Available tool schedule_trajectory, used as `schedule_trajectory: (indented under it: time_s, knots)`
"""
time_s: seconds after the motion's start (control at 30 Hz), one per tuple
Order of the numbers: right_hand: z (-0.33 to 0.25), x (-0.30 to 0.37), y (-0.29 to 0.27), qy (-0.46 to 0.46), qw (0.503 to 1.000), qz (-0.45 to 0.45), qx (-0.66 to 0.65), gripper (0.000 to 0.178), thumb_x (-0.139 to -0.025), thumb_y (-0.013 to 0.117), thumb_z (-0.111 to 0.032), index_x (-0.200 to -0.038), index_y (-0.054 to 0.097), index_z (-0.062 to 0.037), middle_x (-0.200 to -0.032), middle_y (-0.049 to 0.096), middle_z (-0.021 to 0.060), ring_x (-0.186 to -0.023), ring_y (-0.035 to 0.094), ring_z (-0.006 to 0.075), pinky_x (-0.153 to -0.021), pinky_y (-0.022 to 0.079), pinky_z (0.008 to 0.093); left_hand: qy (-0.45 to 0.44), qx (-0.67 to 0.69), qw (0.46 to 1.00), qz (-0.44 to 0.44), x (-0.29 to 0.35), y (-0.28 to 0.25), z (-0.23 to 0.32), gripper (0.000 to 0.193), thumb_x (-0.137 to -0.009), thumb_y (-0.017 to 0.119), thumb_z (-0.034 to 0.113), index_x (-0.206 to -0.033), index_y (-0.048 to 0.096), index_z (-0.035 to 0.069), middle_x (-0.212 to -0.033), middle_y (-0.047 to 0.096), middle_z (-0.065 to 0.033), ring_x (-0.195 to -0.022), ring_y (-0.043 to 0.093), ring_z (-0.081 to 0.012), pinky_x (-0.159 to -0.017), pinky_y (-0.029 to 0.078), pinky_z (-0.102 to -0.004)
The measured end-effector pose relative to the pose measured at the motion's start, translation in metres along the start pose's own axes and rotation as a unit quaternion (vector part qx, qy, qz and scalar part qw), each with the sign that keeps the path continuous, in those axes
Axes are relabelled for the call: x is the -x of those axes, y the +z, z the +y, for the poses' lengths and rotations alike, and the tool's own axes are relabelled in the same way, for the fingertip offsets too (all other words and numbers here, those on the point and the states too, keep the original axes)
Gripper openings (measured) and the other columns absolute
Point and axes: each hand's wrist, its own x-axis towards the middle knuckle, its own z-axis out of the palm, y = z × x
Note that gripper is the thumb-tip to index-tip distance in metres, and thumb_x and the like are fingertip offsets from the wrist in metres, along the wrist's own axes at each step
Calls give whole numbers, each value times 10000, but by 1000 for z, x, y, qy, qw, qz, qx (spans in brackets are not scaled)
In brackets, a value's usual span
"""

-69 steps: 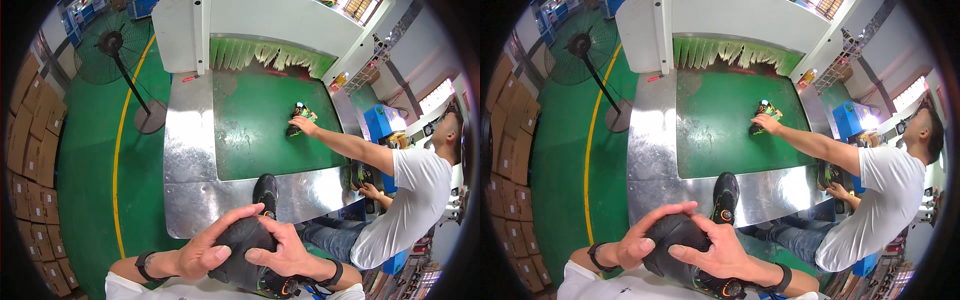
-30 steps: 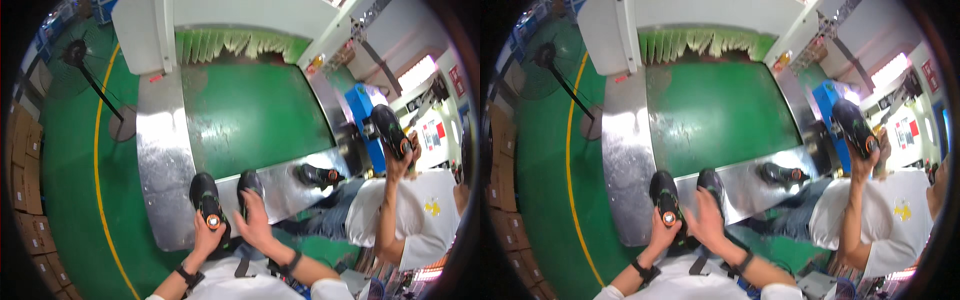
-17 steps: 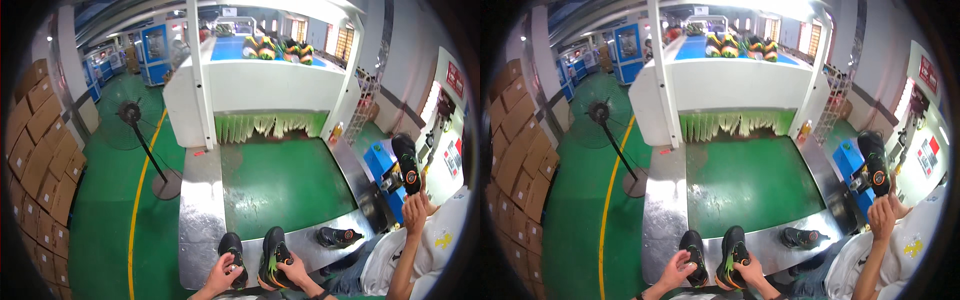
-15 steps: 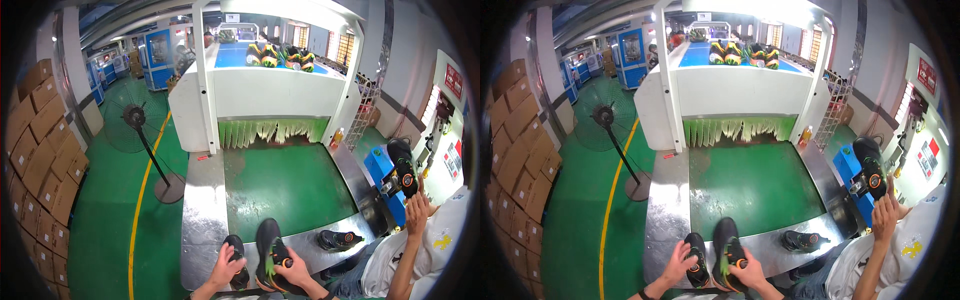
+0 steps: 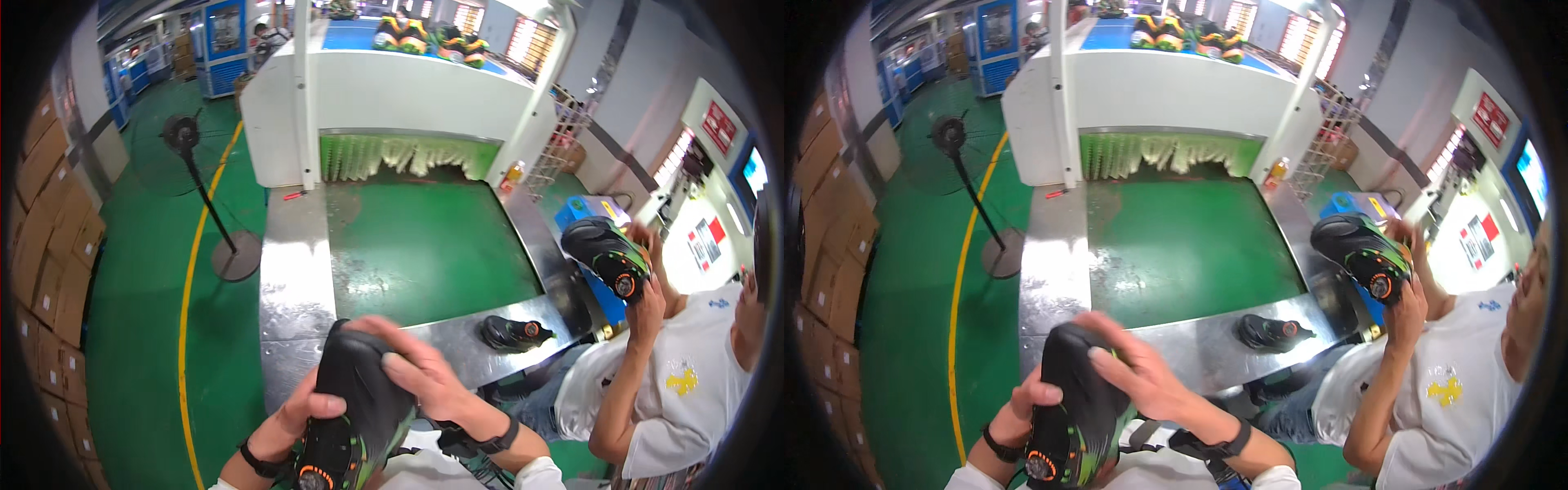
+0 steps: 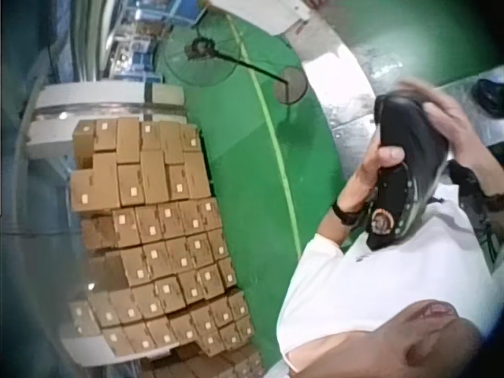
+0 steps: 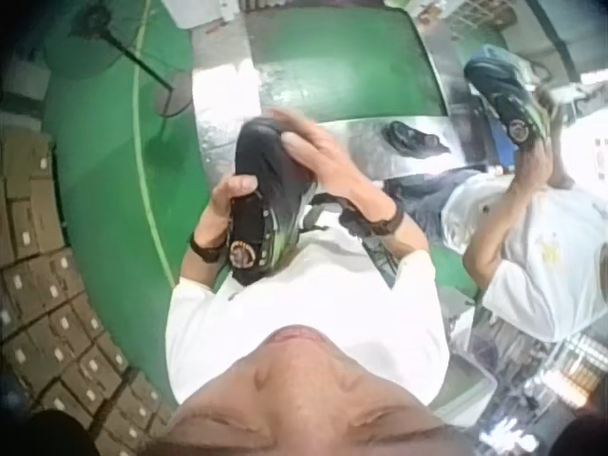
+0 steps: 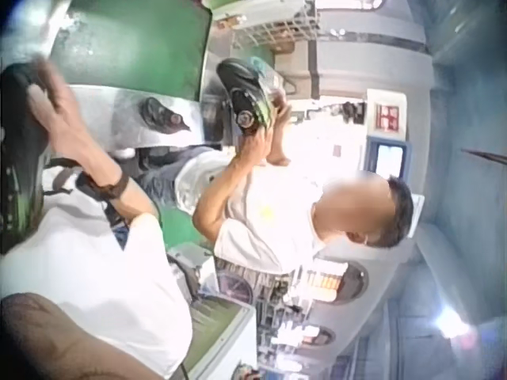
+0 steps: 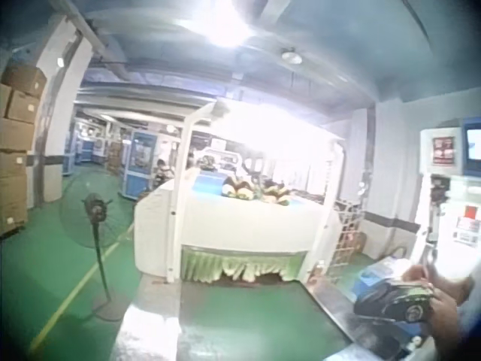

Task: Inspecting and handling manufactured shoes on a conveyor belt in a factory setting.

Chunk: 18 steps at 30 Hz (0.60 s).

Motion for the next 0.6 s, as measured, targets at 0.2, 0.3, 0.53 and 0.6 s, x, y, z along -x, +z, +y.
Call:
schedule_trajectory:
  time_s: [0.2, 0.3, 0.53, 0.6]
  knots:
    - [-6, 10, 5, 51, 991, -79, -96, 550, -998, 351, -305, -1451, 284, 1, -1430, 405, 135, -1314, 386, 233, -1104, 265, 337, -64, 37, 997, 5, 12, 10, -15, 870, -612, 667, 308, -1339, 341, -41, -1172, 547, -151, -1062, 582, -220, -919, 471, -321]
    - [-12, 17, -1, 69, 987, -81, -118, 525, -1001, 344, -286, -1438, 312, 2, -1410, 431, 134, -1307, 396, 229, -1102, 269, 339, -77, 14, 996, -35, 6, 11, -20, 863, -609, 674, 307, -1330, 351, -41, -1167, 551, -147, -1059, 583, -219, -915, 472, -323]
    - [-14, 24, -4, 110, 987, -67, -93, 448, -992, 393, -233, -1368, 430, 7, -1291, 546, 111, -1201, 491, 184, -1044, 345, 310, -90, -20, 995, -49, 1, 19, -29, 847, -601, 684, 326, -1303, 377, -35, -1149, 558, -139, -1038, 585, -211, -913, 464, -326]
    - [-13, 32, 2, 60, 997, 0, -43, 376, -997, 438, -265, -1265, 507, -11, -1028, 619, 43, -938, 530, 102, -853, 433, 266, -88, -20, 996, -28, 5, 18, -33, 844, -601, 686, 329, -1298, 380, -34, -1144, 555, -137, -1034, 583, -208, -912, 463, -325]
